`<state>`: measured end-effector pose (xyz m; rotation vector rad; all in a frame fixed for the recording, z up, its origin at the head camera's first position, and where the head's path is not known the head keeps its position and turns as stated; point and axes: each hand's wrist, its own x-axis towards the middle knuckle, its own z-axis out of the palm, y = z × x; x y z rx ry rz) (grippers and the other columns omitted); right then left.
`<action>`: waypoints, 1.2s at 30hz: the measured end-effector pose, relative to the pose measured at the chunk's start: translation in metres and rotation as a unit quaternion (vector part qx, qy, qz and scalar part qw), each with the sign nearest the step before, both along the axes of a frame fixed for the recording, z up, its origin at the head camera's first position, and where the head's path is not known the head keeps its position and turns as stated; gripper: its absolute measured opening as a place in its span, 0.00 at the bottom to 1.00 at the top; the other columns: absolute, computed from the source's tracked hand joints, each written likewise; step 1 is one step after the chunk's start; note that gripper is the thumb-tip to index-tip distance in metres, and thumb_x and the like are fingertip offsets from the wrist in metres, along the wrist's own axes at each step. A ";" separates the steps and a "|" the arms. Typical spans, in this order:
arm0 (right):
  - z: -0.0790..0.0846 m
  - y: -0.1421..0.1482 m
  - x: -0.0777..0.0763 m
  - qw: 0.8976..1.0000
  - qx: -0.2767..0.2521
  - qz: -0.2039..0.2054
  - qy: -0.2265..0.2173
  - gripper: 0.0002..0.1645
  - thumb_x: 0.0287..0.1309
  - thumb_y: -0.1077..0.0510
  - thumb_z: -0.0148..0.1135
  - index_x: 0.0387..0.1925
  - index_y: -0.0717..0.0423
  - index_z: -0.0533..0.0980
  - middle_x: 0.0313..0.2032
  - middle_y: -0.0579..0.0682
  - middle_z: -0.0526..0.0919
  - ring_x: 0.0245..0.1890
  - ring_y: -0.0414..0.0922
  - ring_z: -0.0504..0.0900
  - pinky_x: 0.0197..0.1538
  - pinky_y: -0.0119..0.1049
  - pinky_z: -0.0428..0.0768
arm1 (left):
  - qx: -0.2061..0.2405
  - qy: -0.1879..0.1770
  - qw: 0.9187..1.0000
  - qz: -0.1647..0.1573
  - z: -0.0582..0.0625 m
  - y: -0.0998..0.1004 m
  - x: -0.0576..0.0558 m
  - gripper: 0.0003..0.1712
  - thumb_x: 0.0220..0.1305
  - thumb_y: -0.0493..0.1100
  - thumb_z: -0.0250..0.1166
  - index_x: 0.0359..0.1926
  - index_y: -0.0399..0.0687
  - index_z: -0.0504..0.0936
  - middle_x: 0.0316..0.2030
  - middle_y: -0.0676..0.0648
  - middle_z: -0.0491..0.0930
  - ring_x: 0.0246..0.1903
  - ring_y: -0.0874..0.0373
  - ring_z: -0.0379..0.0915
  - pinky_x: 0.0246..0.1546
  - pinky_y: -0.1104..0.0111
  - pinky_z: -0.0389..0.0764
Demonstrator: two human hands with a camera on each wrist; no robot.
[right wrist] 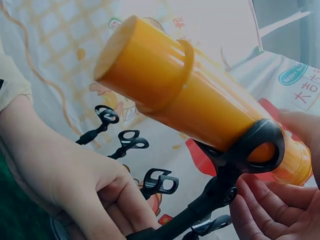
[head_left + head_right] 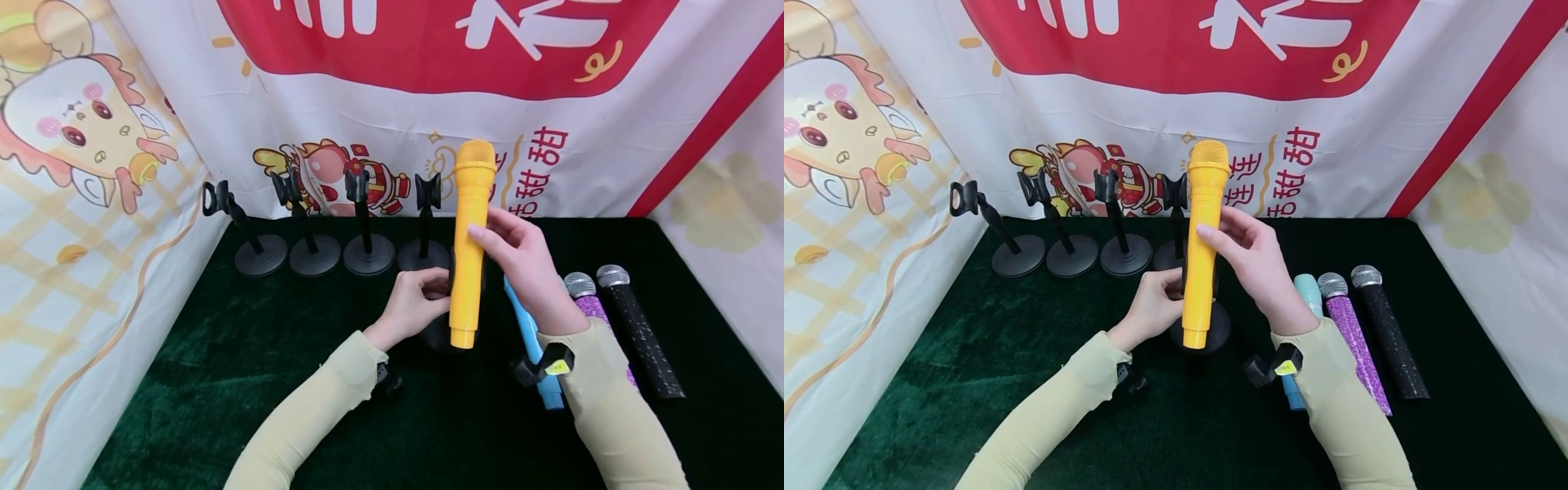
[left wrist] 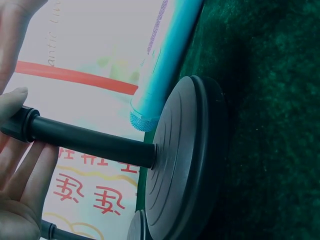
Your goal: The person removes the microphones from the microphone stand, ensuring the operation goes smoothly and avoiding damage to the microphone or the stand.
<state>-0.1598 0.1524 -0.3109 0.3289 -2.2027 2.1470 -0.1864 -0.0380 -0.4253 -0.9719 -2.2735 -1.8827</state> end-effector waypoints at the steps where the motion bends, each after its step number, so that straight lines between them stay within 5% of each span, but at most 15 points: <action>1: 0.000 0.001 0.002 1.000 0.003 -0.001 0.003 0.31 0.71 0.50 0.64 0.68 0.60 0.72 0.54 0.57 0.81 0.50 0.52 0.79 0.58 0.33 0.79 | -0.001 0.000 1.000 0.000 0.000 0.000 0.000 0.15 0.61 0.31 0.74 0.49 0.41 0.86 0.43 0.49 0.87 0.40 0.62 0.85 0.42 0.67 0.86; 16: -0.001 0.002 0.018 1.000 0.006 -0.001 0.004 0.30 0.69 0.55 0.66 0.68 0.60 0.72 0.51 0.57 0.81 0.48 0.51 0.80 0.55 0.32 0.81 | -0.008 0.001 1.000 0.007 0.000 0.000 0.000 0.15 0.60 0.32 0.74 0.49 0.41 0.86 0.43 0.49 0.87 0.40 0.63 0.85 0.43 0.68 0.86; 36: -0.001 0.000 0.018 0.999 0.024 -0.012 0.025 0.30 0.67 0.55 0.68 0.68 0.57 0.73 0.51 0.58 0.81 0.48 0.53 0.80 0.53 0.33 0.82 | -0.007 -0.006 1.000 0.009 0.001 0.000 0.001 0.15 0.60 0.32 0.74 0.49 0.42 0.86 0.43 0.49 0.87 0.40 0.62 0.85 0.43 0.67 0.86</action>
